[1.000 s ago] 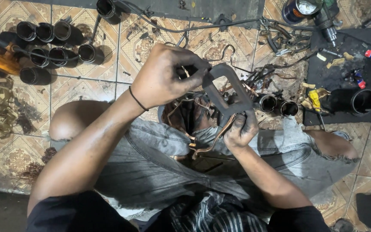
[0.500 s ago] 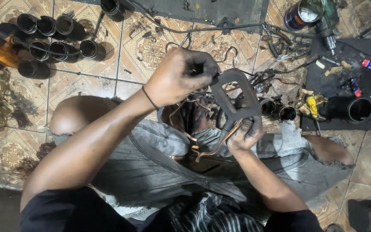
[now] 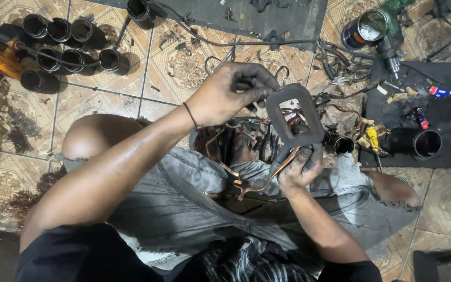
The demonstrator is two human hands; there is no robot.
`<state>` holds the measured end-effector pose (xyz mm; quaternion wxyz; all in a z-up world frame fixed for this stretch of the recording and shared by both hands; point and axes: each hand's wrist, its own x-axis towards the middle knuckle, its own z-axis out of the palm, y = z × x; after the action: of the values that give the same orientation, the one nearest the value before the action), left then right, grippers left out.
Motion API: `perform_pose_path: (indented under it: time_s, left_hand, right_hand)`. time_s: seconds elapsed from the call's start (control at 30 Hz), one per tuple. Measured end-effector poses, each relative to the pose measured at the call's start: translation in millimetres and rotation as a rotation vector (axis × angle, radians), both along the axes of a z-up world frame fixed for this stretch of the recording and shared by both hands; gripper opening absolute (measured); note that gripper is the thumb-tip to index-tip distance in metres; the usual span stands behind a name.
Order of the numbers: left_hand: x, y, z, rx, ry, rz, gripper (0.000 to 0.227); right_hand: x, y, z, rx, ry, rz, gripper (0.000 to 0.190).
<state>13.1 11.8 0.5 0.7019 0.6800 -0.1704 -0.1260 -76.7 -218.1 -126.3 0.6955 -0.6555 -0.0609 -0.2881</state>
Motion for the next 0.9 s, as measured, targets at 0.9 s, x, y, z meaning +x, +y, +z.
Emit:
perform_pose_path:
  time_s: [0.9]
  left_hand:
    - [11.9, -10.7, -5.0, 0.721, -1.227, -0.003, 0.048]
  right_hand:
    - [2.0, -59.6, -0.6, -0.005, 0.296, -0.09, 0.062]
